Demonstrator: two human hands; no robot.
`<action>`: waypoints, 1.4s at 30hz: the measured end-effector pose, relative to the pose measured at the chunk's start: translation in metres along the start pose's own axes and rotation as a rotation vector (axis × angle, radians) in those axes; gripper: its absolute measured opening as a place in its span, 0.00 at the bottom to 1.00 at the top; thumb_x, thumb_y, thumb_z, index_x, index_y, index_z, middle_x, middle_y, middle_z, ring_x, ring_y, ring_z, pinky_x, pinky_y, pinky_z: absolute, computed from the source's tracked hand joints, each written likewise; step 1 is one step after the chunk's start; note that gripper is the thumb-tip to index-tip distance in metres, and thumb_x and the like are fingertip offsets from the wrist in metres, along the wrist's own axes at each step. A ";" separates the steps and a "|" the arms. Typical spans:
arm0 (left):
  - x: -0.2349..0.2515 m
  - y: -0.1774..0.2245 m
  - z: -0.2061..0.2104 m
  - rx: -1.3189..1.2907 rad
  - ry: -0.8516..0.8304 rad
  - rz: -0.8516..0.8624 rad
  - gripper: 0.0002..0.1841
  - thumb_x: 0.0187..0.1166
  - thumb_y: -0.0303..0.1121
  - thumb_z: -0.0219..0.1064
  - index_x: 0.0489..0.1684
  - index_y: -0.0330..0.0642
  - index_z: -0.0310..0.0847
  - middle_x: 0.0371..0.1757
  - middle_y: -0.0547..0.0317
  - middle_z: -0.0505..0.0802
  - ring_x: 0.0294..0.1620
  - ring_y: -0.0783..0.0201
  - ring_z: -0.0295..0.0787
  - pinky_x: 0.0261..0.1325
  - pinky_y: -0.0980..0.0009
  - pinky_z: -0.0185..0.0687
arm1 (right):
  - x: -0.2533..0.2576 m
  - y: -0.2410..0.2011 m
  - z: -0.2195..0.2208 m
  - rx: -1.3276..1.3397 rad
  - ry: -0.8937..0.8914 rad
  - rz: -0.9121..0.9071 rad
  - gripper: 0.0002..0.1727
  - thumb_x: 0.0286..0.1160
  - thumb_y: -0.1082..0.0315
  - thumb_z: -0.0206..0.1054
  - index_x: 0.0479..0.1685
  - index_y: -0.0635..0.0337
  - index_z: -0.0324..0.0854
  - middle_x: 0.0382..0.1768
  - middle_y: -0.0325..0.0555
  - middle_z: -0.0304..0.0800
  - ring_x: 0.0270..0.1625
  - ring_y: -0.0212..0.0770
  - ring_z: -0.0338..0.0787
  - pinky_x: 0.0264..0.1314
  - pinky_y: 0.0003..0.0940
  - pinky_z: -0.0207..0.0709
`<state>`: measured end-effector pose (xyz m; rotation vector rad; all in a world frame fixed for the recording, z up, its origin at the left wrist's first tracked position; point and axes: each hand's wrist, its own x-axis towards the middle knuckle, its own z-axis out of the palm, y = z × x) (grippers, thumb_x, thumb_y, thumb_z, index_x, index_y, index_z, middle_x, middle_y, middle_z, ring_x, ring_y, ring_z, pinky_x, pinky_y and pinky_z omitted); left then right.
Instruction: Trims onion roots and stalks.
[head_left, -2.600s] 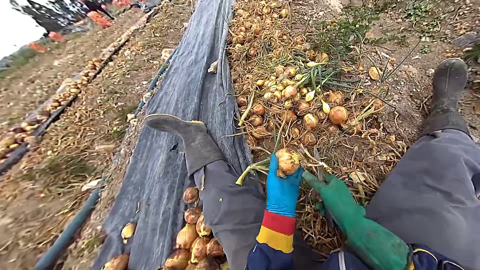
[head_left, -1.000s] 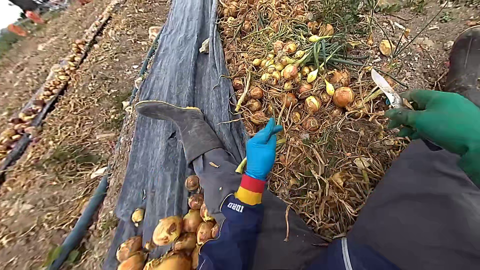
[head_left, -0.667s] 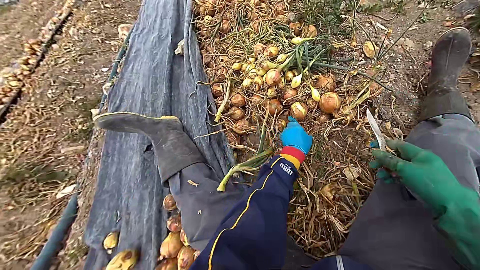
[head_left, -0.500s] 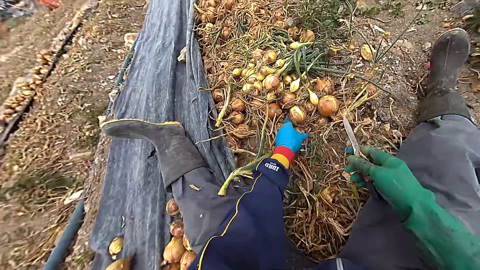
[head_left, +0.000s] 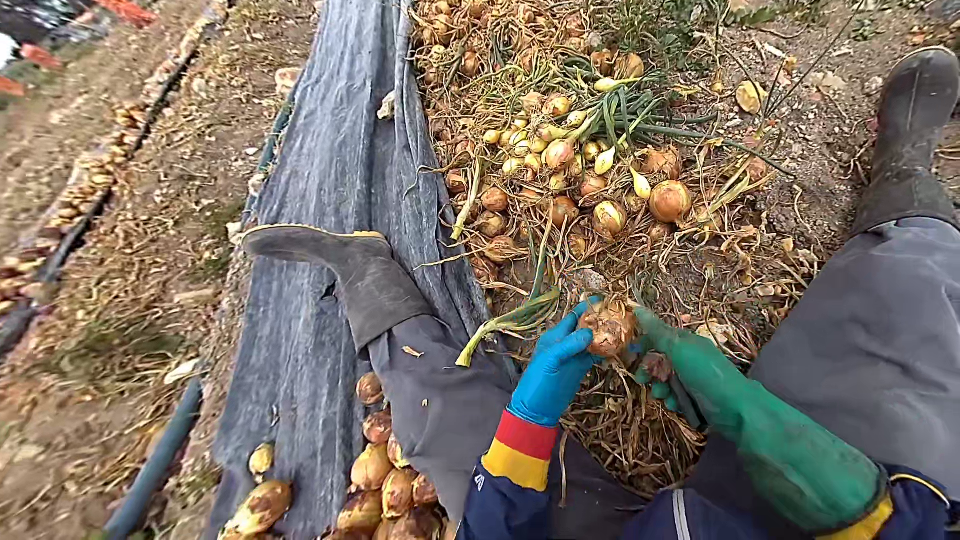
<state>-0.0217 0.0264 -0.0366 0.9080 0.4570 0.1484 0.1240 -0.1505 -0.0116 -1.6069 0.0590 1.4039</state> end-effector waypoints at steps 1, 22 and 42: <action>-0.004 -0.008 -0.001 0.002 -0.025 0.000 0.33 0.81 0.32 0.63 0.90 0.42 0.62 0.82 0.37 0.76 0.77 0.41 0.78 0.79 0.43 0.75 | 0.004 -0.001 0.003 0.015 -0.014 0.012 0.43 0.73 0.20 0.53 0.56 0.50 0.86 0.33 0.48 0.92 0.26 0.44 0.90 0.25 0.39 0.83; -0.040 -0.021 0.021 0.405 0.044 0.083 0.43 0.66 0.34 0.82 0.88 0.47 0.69 0.78 0.55 0.84 0.75 0.56 0.83 0.76 0.52 0.83 | -0.030 0.041 0.013 0.167 -0.086 -0.011 0.40 0.80 0.24 0.48 0.34 0.57 0.80 0.13 0.42 0.71 0.09 0.38 0.71 0.10 0.36 0.73; -0.018 0.006 -0.004 0.749 0.664 0.153 0.40 0.56 0.49 0.86 0.74 0.48 0.79 0.56 0.57 0.95 0.58 0.63 0.93 0.63 0.52 0.92 | -0.076 0.035 0.006 0.185 -0.105 -0.319 0.42 0.81 0.24 0.43 0.36 0.56 0.82 0.13 0.46 0.74 0.09 0.40 0.74 0.09 0.36 0.75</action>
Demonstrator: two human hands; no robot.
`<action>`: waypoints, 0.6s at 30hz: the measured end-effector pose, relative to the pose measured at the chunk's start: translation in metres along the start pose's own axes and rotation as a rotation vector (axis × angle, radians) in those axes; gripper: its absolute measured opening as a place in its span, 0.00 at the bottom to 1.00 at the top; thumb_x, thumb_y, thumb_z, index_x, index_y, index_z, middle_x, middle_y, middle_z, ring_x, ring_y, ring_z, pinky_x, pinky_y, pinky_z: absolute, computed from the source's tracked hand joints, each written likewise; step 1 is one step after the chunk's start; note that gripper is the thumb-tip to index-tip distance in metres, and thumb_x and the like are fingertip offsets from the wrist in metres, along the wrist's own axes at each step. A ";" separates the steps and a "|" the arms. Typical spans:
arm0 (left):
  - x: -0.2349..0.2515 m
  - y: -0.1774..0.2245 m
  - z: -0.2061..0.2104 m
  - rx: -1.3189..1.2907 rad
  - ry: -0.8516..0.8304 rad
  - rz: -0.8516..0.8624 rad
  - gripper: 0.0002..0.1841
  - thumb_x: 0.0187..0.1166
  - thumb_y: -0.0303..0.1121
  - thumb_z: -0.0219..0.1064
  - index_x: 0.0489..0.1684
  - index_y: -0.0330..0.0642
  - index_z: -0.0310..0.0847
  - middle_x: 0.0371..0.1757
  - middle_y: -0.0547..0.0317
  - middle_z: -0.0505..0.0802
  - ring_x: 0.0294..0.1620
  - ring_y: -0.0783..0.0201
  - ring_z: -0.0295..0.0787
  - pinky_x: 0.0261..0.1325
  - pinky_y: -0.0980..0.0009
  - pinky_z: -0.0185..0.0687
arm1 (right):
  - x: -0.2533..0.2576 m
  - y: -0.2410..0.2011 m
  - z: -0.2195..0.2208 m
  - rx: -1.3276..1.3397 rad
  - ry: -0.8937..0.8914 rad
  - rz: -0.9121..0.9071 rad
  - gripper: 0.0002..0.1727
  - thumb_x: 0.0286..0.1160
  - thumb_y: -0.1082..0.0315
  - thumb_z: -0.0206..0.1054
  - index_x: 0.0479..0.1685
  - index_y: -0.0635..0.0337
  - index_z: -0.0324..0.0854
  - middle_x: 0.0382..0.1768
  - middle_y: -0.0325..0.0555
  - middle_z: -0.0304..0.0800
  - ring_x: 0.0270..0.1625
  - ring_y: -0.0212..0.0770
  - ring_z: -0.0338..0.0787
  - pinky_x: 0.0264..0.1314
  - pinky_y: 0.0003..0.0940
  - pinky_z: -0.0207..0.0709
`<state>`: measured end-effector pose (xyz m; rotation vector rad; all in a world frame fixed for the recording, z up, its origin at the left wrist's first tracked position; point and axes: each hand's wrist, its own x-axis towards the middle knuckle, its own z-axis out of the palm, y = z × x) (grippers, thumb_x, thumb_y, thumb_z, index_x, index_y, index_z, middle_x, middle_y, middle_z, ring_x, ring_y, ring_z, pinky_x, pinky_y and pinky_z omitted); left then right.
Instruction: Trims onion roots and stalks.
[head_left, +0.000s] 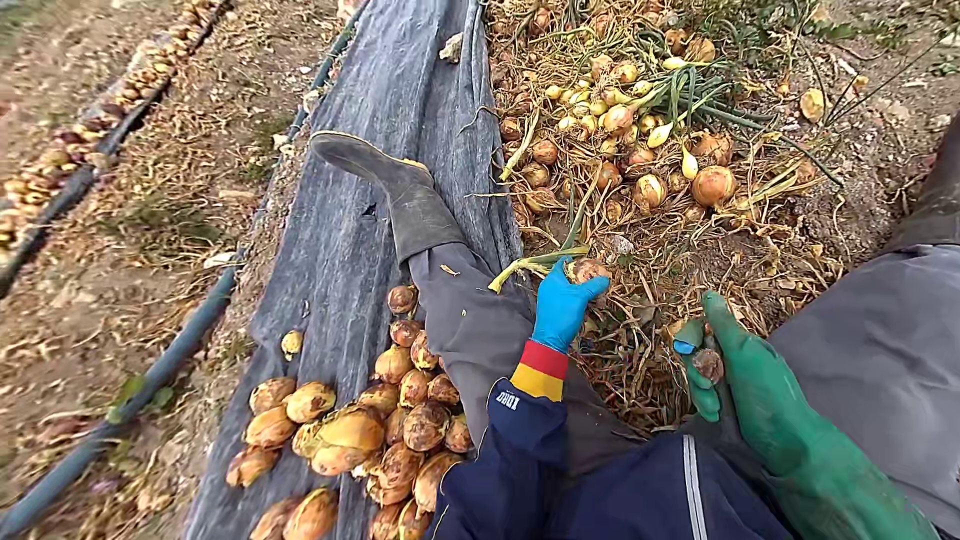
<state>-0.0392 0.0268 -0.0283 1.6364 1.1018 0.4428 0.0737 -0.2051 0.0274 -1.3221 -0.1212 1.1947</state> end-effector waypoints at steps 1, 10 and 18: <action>-0.006 0.011 -0.007 0.131 -0.030 0.029 0.48 0.53 0.50 0.87 0.81 0.49 0.73 0.60 0.57 0.93 0.61 0.62 0.92 0.65 0.51 0.90 | 0.010 -0.004 -0.005 -0.137 0.055 0.013 0.42 0.81 0.24 0.46 0.39 0.56 0.85 0.17 0.48 0.79 0.11 0.42 0.78 0.11 0.37 0.78; -0.061 0.039 -0.007 0.687 -0.238 0.250 0.62 0.46 0.60 0.88 0.91 0.51 0.62 0.67 0.55 0.88 0.69 0.55 0.84 0.70 0.47 0.83 | 0.047 -0.014 0.018 -0.973 0.108 0.074 0.47 0.52 0.09 0.57 0.47 0.43 0.85 0.26 0.43 0.90 0.23 0.45 0.90 0.28 0.50 0.88; -0.068 0.029 -0.005 0.905 -0.279 0.438 0.55 0.53 0.60 0.83 0.86 0.41 0.69 0.59 0.56 0.93 0.66 0.53 0.85 0.73 0.51 0.79 | 0.054 -0.002 0.035 -0.910 0.014 0.167 0.39 0.74 0.19 0.51 0.51 0.43 0.88 0.28 0.47 0.91 0.21 0.47 0.90 0.25 0.48 0.88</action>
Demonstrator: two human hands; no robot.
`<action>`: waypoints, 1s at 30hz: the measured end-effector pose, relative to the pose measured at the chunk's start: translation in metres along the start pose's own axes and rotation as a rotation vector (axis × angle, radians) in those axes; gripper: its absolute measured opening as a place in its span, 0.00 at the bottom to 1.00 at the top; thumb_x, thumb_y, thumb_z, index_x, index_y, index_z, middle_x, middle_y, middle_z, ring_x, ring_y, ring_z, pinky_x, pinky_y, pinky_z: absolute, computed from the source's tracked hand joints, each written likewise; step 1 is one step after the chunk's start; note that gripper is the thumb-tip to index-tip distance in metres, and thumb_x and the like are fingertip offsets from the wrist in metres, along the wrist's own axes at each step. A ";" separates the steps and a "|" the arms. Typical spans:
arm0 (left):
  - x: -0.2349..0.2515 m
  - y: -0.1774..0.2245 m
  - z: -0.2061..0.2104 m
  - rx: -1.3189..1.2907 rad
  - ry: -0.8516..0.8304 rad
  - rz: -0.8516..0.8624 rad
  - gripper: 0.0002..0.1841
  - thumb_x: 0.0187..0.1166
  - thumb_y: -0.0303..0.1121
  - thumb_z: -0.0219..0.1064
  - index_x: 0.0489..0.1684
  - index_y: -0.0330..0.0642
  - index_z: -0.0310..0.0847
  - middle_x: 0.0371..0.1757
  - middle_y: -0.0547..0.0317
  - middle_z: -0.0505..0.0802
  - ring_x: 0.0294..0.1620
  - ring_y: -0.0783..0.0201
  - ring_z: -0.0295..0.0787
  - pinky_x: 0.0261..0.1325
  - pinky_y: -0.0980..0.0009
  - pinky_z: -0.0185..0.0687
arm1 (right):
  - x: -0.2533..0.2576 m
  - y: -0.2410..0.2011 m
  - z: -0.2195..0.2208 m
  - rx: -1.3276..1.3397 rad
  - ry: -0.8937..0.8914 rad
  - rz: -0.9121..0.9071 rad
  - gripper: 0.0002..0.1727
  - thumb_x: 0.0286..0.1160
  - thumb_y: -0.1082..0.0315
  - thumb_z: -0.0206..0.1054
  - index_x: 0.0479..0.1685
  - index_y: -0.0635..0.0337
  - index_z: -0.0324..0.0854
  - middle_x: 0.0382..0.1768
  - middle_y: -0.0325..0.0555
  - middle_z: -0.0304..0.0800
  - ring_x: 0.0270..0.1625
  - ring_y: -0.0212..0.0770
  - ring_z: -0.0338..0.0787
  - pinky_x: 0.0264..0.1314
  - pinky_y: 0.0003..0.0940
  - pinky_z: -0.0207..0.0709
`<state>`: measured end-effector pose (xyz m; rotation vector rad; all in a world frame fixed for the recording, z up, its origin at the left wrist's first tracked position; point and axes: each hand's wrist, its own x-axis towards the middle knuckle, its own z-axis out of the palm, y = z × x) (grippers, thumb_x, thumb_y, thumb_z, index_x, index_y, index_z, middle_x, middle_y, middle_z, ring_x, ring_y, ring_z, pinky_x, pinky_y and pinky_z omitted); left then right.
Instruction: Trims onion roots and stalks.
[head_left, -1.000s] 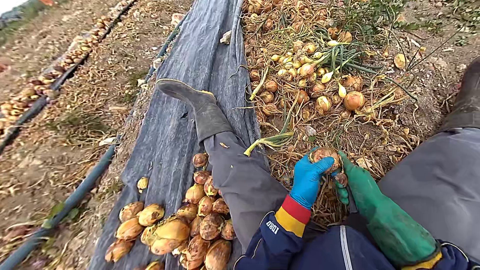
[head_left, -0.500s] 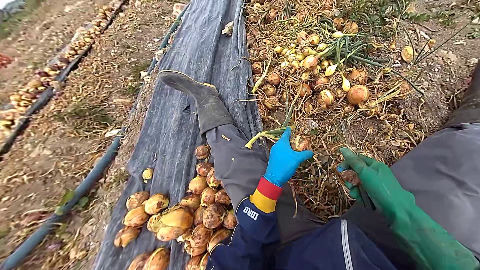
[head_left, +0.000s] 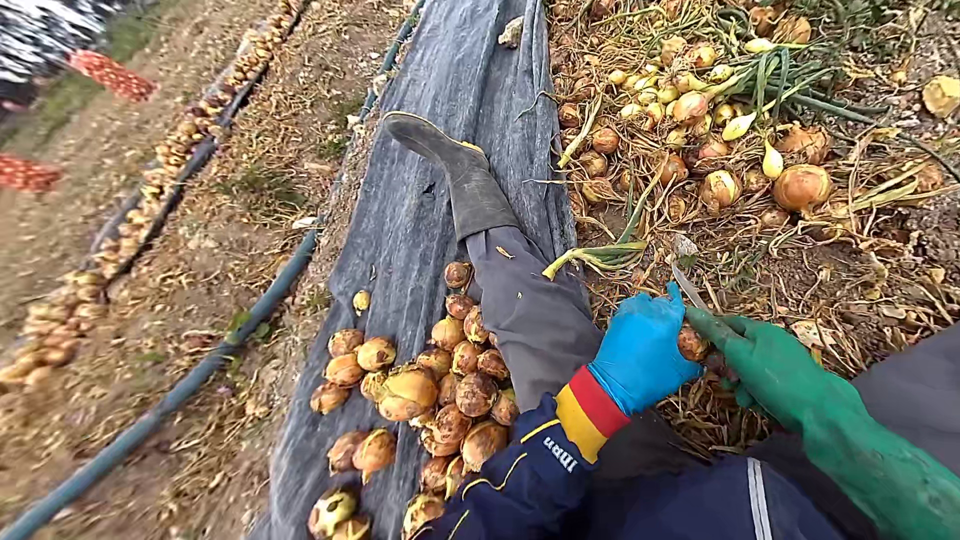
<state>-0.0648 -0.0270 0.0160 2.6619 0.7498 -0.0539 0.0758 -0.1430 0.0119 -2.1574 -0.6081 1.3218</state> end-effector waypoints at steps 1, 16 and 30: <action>0.000 -0.001 0.000 0.005 0.013 0.002 0.54 0.53 0.58 0.83 0.85 0.40 0.70 0.57 0.55 0.94 0.64 0.53 0.86 0.72 0.51 0.80 | 0.001 0.000 0.002 0.021 -0.002 -0.007 0.39 0.75 0.21 0.51 0.52 0.44 0.88 0.27 0.48 0.90 0.20 0.47 0.88 0.22 0.48 0.87; -0.121 -0.150 -0.155 -0.054 0.242 -0.727 0.30 0.72 0.60 0.73 0.74 0.62 0.84 0.47 0.74 0.98 0.46 0.72 0.96 0.53 0.54 0.94 | 0.025 0.024 -0.086 0.373 -0.022 -0.025 0.34 0.82 0.31 0.55 0.49 0.53 0.87 0.20 0.48 0.83 0.13 0.41 0.81 0.13 0.38 0.79; 0.231 -0.200 -0.029 0.401 0.141 -0.025 0.43 0.66 0.27 0.71 0.91 0.45 0.62 0.87 0.56 0.76 0.88 0.54 0.69 0.84 0.46 0.70 | 0.037 0.067 -0.084 0.423 0.106 0.092 0.27 0.79 0.39 0.68 0.58 0.54 0.85 0.36 0.53 0.94 0.25 0.51 0.93 0.21 0.45 0.89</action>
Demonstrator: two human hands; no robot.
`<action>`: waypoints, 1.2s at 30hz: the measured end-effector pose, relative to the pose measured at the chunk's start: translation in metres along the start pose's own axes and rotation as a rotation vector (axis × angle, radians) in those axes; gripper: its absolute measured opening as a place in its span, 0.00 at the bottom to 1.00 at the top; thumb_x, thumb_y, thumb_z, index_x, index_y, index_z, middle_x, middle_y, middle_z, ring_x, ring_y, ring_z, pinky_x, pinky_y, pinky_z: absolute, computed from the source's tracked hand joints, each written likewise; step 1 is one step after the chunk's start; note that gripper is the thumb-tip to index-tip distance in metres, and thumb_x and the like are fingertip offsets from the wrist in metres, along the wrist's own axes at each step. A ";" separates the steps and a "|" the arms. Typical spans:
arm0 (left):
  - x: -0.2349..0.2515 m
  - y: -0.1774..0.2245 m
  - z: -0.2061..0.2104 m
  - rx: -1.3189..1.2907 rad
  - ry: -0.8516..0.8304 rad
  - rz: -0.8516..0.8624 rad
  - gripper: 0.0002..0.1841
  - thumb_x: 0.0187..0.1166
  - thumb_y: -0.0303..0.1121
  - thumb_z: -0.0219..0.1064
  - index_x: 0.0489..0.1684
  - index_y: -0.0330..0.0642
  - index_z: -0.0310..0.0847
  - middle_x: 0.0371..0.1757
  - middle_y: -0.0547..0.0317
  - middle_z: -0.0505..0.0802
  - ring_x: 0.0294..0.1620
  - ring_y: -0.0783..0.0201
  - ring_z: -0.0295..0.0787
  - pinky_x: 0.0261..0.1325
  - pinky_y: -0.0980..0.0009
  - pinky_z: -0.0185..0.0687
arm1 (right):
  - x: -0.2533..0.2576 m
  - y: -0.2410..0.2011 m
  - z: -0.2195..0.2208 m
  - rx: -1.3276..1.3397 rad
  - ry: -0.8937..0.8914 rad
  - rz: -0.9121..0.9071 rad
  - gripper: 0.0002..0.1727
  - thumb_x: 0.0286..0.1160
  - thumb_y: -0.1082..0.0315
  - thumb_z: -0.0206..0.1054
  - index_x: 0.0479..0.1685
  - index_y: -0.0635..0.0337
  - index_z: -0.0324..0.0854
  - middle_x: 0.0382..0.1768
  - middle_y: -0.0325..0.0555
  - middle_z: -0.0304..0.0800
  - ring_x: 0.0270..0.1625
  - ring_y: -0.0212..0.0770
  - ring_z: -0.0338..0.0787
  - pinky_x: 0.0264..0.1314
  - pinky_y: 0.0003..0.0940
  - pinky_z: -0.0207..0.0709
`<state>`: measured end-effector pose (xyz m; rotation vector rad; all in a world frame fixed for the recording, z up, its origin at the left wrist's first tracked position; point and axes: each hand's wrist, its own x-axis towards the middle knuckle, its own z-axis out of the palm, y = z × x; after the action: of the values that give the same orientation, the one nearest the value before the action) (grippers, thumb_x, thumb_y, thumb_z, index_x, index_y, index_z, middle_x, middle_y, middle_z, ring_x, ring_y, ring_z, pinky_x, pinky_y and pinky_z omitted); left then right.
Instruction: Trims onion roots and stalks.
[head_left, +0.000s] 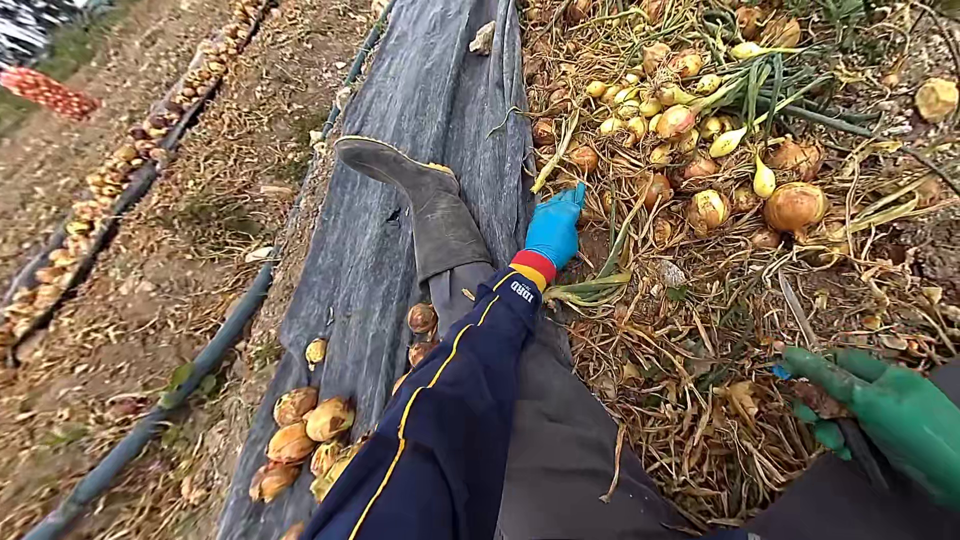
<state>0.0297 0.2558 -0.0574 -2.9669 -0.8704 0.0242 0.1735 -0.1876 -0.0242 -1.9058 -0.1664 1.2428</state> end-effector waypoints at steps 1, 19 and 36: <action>0.010 -0.003 0.002 0.030 -0.012 0.024 0.43 0.62 0.28 0.73 0.88 0.43 0.67 0.85 0.55 0.78 0.86 0.51 0.71 0.81 0.43 0.71 | 0.001 0.005 -0.001 0.016 0.007 0.007 0.28 0.77 0.38 0.69 0.58 0.54 0.85 0.36 0.54 0.94 0.26 0.52 0.93 0.22 0.46 0.89; -0.172 0.121 -0.083 -0.660 -0.242 -0.121 0.49 0.56 0.52 0.85 0.87 0.55 0.70 0.68 0.66 0.90 0.66 0.68 0.87 0.68 0.53 0.87 | -0.009 -0.025 0.105 -0.074 -0.265 0.076 0.44 0.69 0.17 0.53 0.51 0.50 0.87 0.33 0.46 0.94 0.25 0.43 0.92 0.26 0.38 0.87; -0.205 0.171 -0.049 -0.615 -0.347 -0.095 0.47 0.59 0.58 0.80 0.85 0.53 0.72 0.63 0.67 0.91 0.66 0.68 0.86 0.73 0.57 0.82 | -0.030 -0.012 0.099 -0.104 -0.228 0.096 0.38 0.76 0.23 0.54 0.44 0.52 0.86 0.26 0.45 0.89 0.18 0.42 0.85 0.19 0.38 0.82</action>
<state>-0.0490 -0.0012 -0.0175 -3.5484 -1.2529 0.3361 0.0818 -0.1391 -0.0111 -1.8743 -0.2667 1.5429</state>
